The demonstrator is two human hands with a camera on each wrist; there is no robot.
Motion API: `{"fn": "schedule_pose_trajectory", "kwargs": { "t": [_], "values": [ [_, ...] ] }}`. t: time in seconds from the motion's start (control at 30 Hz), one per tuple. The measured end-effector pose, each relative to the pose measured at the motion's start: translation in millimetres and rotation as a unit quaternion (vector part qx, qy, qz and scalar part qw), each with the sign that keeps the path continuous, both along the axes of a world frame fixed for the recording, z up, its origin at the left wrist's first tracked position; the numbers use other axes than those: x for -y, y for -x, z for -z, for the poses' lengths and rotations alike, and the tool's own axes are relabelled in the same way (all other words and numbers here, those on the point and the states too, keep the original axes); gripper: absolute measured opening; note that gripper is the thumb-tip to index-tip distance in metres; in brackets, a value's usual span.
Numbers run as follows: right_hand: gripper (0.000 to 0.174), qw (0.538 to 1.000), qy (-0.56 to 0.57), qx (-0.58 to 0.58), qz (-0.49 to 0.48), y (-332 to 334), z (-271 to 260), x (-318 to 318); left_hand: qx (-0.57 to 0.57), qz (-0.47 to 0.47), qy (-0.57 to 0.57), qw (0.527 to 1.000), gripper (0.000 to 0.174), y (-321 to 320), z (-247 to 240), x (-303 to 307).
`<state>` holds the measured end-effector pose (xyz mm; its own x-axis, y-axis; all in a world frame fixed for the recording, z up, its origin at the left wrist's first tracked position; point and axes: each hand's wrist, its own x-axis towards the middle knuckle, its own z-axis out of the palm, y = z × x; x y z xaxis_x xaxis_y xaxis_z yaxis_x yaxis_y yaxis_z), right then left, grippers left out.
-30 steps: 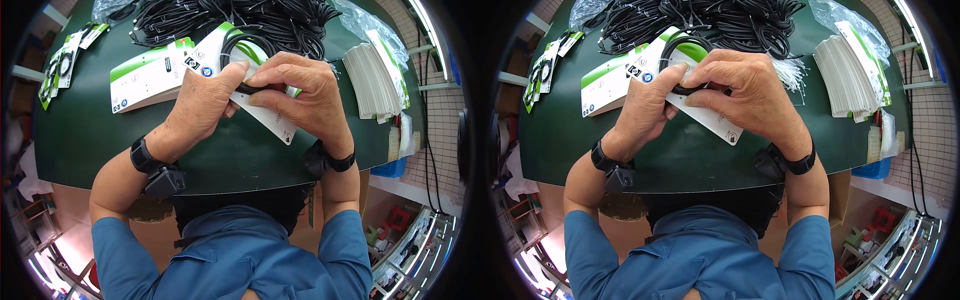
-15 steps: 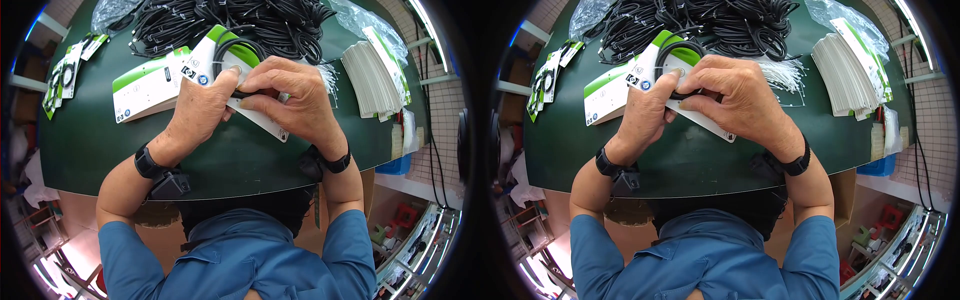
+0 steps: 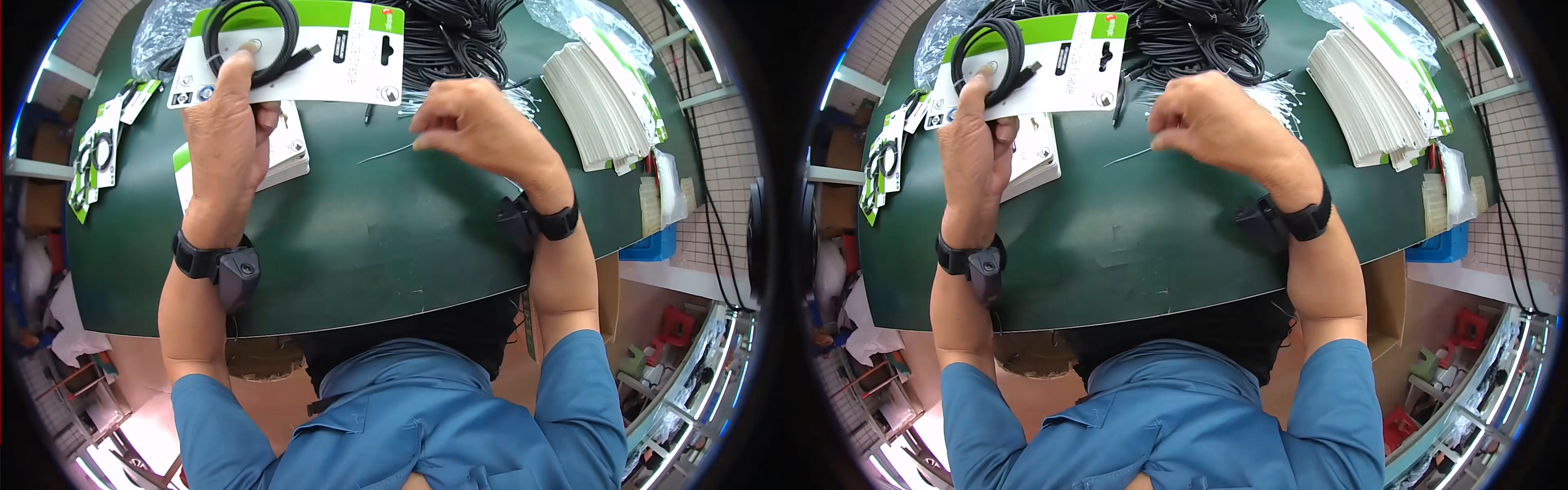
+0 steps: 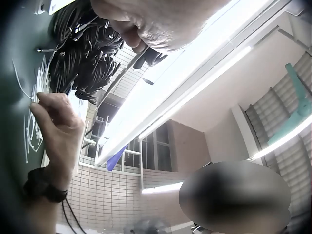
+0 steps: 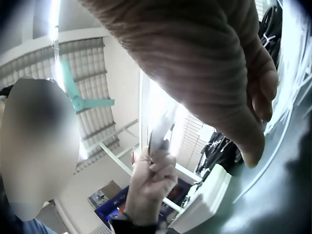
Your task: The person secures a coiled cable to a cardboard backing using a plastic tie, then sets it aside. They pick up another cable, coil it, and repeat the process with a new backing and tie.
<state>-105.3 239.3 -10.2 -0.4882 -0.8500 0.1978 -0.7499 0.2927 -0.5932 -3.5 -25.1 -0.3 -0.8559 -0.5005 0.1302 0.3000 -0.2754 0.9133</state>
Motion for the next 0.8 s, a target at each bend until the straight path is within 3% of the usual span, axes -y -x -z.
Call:
{"fn": "schedule_pose_trajectory", "kwargs": {
  "t": [0.13, 0.27, 0.43, 0.57, 0.67, 0.7, 0.8],
  "values": [
    [0.017, 0.996, -0.054, -0.075, 0.002, 2, 25, 8, -0.010, 0.000, -0.022, 1.000, 0.008, 1, -3, -2],
    [0.018, 0.992, -0.094, -0.074, -0.040, -1, 29, 13, -0.028, -0.001, -0.020, 0.999, 0.008, 3, -1, -6],
    [0.016, 0.992, -0.036, -0.121, -0.031, -21, 35, 20, -0.015, -0.017, -0.010, 1.000, 0.009, 1, -3, -8],
    [0.016, 0.995, -0.013, -0.090, 0.047, -1, 19, 9, -0.044, -0.024, 0.012, 0.999, 0.011, 2, -1, -6],
    [0.014, 0.955, 0.190, 0.176, 0.146, 15, 7, -3, -0.007, -0.061, 0.109, 0.992, 0.019, -3, 1, -10],
    [0.014, 0.954, 0.198, 0.166, 0.153, 18, 2, -7, -0.017, -0.052, 0.114, 0.992, 0.019, -4, -1, -13],
    [0.015, 0.864, 0.358, 0.322, 0.146, 22, -10, -21, -0.019, -0.078, 0.141, 0.987, 0.028, -10, 0, -21]
  ]
}}
